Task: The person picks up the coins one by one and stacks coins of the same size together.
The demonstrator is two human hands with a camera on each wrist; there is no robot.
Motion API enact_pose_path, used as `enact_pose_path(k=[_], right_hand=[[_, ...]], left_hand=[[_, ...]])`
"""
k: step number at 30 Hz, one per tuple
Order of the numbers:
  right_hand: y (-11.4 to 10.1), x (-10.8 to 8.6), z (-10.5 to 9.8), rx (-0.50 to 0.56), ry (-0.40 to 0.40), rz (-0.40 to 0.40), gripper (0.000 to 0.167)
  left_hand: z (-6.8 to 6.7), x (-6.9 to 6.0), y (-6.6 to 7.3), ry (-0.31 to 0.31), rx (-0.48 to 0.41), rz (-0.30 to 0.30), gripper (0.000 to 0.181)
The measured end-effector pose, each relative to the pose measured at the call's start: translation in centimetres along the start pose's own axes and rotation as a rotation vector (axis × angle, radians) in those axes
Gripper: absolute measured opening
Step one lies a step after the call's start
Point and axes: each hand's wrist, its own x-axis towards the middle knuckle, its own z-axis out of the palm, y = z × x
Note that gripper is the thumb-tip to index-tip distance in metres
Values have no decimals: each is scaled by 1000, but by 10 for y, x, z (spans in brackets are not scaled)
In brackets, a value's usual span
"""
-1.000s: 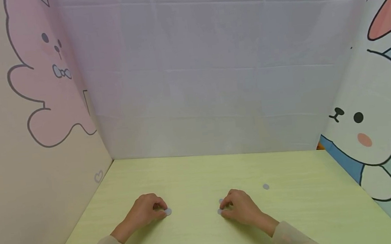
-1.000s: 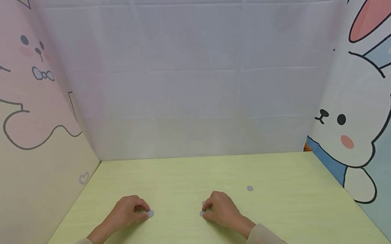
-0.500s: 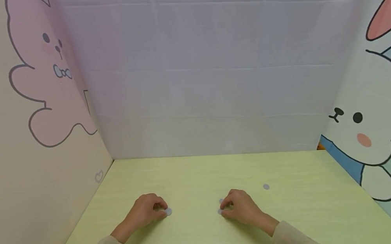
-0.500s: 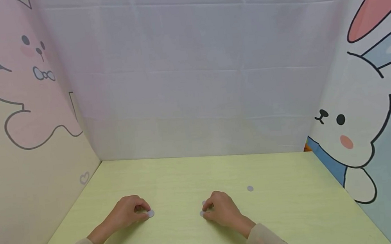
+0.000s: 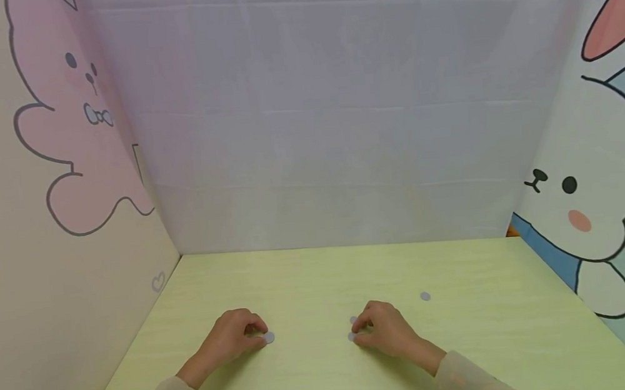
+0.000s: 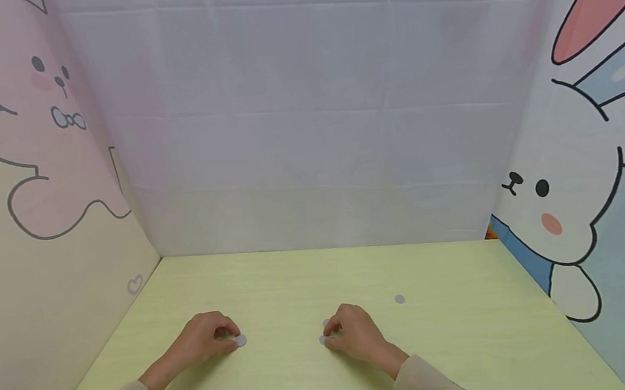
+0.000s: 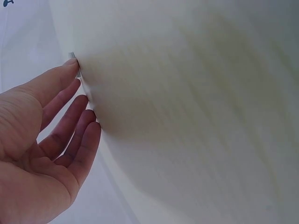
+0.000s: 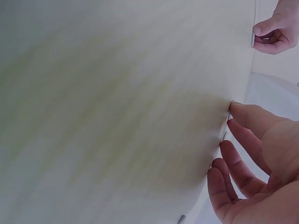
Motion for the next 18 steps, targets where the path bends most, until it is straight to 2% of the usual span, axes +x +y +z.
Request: enact_pose_path(k=[14,18], right_hand=[[-3,-1,-1,12,2,5,9],[-3,-1,-1,14,4,2,9]], left_hand=[[-5,2,4,-32,-1,-21,21],[-4,8,10,-5,44,22,23]])
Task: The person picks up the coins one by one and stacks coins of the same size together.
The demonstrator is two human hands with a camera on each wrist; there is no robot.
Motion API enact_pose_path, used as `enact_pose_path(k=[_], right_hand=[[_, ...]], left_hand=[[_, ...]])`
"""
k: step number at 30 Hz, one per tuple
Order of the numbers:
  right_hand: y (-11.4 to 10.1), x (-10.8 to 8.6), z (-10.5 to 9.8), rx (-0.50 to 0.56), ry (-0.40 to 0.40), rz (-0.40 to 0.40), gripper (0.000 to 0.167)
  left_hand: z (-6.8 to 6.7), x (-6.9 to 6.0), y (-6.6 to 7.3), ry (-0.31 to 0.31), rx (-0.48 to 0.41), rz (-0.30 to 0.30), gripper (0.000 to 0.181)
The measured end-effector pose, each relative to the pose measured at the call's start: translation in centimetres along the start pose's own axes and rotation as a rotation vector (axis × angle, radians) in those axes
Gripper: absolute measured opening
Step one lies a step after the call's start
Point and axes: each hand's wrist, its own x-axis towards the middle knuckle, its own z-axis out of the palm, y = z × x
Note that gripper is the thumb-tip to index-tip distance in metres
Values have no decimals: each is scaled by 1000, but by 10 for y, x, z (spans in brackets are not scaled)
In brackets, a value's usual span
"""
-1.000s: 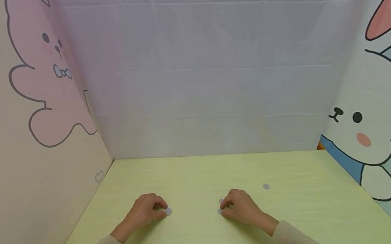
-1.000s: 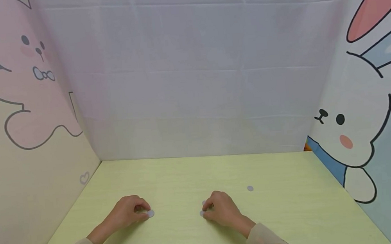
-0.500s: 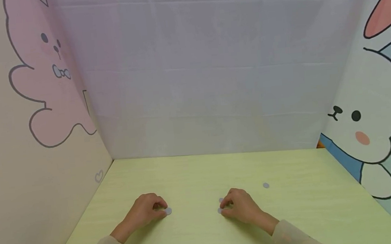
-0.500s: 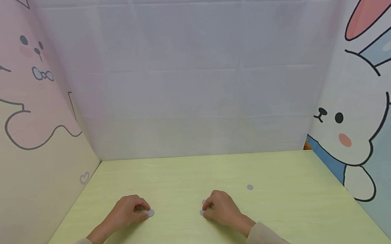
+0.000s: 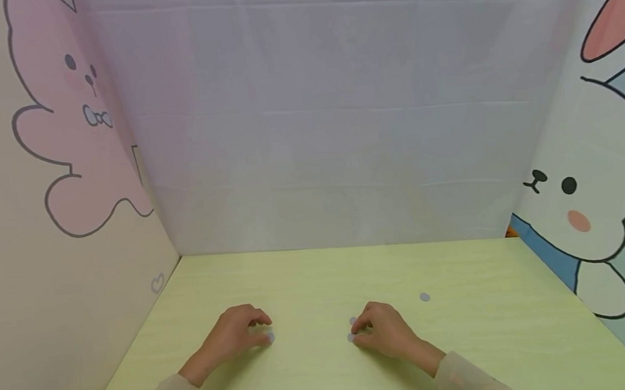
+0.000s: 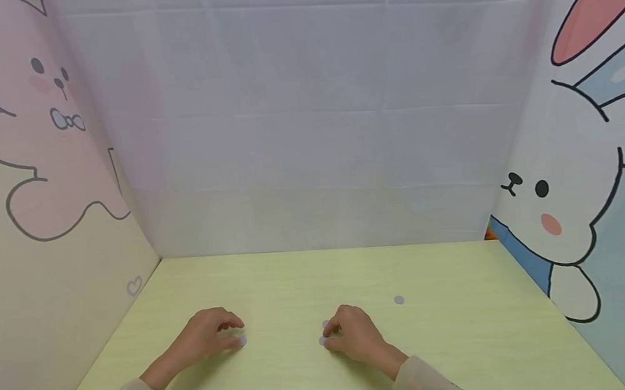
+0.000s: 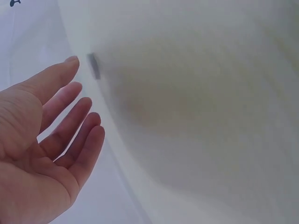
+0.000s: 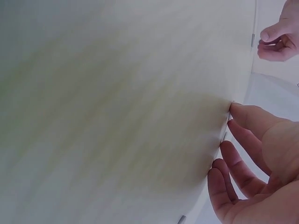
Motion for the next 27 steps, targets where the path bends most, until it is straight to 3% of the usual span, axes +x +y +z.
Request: enact_pose_path(k=[6,15,21,27], right_hand=[[1,1,0,-4,-2,8,10],[-2,1,-1,28,-8,25,8],[-3,2,-1,33,-2,26,8],[-3,1,-2,35,-11,19,10]], left_hand=[[8,15,19,45,35,117,25],[35,32,54,-37,-99,72,29],[52,40,73,-39,-70,94,30],[62,45,89,-22,-66,99,29]])
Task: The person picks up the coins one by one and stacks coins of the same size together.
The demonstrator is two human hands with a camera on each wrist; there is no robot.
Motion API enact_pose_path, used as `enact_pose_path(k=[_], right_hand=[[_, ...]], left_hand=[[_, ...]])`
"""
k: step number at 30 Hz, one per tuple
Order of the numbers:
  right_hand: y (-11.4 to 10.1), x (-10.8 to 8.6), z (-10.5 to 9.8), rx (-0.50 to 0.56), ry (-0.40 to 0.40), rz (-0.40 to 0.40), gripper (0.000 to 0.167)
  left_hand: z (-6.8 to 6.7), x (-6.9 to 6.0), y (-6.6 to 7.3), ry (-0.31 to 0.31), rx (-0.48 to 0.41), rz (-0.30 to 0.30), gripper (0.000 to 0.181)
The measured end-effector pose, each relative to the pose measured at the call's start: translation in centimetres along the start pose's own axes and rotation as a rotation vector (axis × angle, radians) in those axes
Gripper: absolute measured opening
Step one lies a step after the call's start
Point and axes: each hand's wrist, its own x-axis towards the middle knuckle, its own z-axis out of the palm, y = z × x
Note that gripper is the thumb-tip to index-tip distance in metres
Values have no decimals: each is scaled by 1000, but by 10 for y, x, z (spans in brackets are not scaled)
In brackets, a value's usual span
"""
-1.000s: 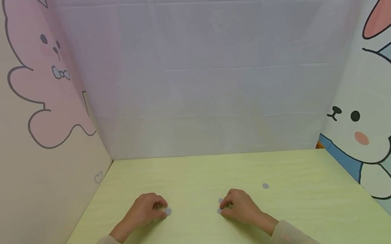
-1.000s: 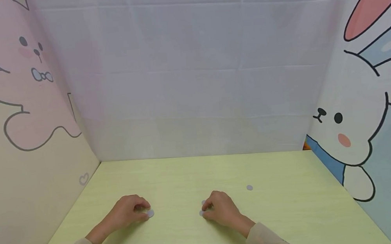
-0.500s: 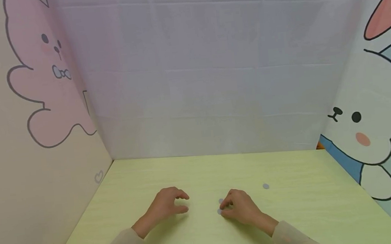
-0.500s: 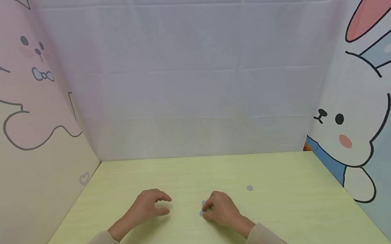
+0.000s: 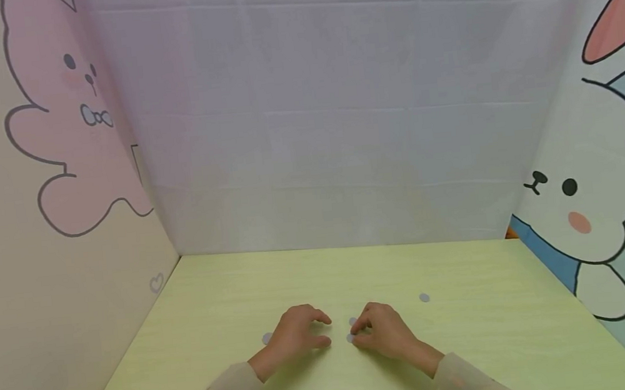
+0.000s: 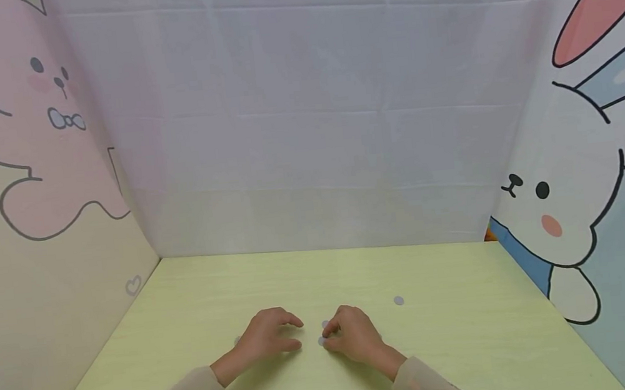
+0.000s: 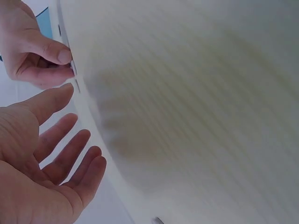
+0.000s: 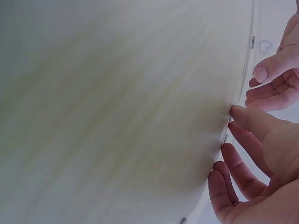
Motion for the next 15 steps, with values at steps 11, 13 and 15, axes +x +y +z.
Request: enact_pose_path(k=[11,13,15], right_hand=[[5,3,3,-20,14,-12,9],[5,3,3,-19,16,-16,9],[6,3,3,-22,16,-20,9]], left_hand=[[16,11,7,0,22,-18,23],[19,12,8,10,26,-19,22],[21,12,10,20,34,-13,20]])
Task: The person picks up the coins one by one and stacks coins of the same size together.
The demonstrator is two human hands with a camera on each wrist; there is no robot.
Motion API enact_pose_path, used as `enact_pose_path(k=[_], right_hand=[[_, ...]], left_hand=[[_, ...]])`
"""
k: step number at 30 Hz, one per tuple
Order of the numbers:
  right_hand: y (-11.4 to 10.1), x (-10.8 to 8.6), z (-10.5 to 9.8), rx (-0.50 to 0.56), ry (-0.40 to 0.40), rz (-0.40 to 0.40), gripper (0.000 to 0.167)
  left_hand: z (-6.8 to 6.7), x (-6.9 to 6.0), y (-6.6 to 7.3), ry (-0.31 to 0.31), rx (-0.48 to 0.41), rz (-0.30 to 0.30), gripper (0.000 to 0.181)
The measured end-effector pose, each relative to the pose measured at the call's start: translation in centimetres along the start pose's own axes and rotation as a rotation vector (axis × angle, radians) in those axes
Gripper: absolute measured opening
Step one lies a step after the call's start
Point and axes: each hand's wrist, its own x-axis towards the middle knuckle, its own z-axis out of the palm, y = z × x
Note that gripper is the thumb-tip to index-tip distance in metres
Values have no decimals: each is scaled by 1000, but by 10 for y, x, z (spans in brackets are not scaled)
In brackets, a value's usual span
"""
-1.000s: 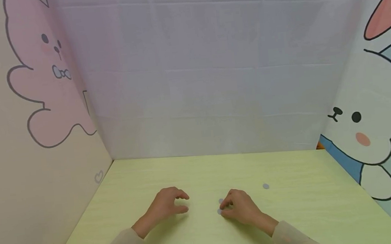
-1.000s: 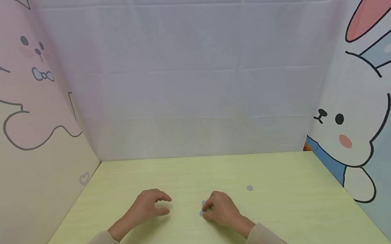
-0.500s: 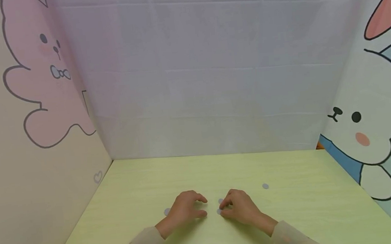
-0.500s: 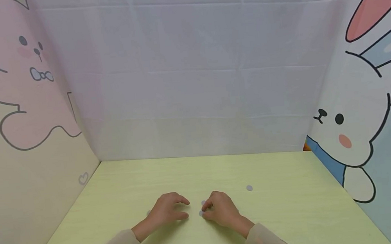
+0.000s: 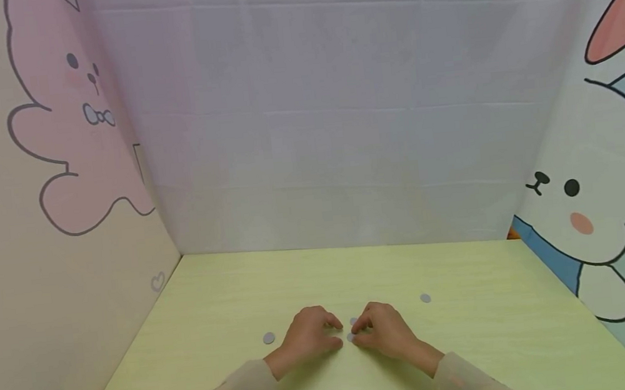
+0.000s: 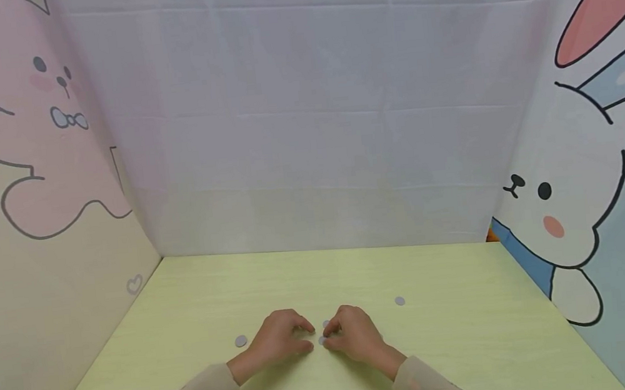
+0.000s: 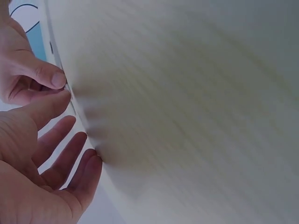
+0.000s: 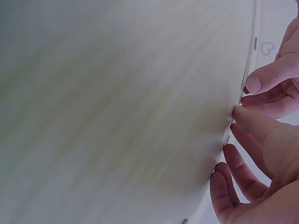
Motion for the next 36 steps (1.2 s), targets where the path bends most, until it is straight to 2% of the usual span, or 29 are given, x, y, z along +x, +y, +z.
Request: enact_pose_path(k=[5,13,19,36], right_hand=[[0,0,0,-7,3,5,8],[-1,0,0,-6,0,-7,8],[-1,0,1,-1,5,2,8],[-2,1,0,1,-5,16,6]], left_hand=[[3,0,5,14,4,12,18],[5,1,12,7,-33,-23,15],[8,2,12,26,-17,5,12],[12,5,13,82,-19,14,7]])
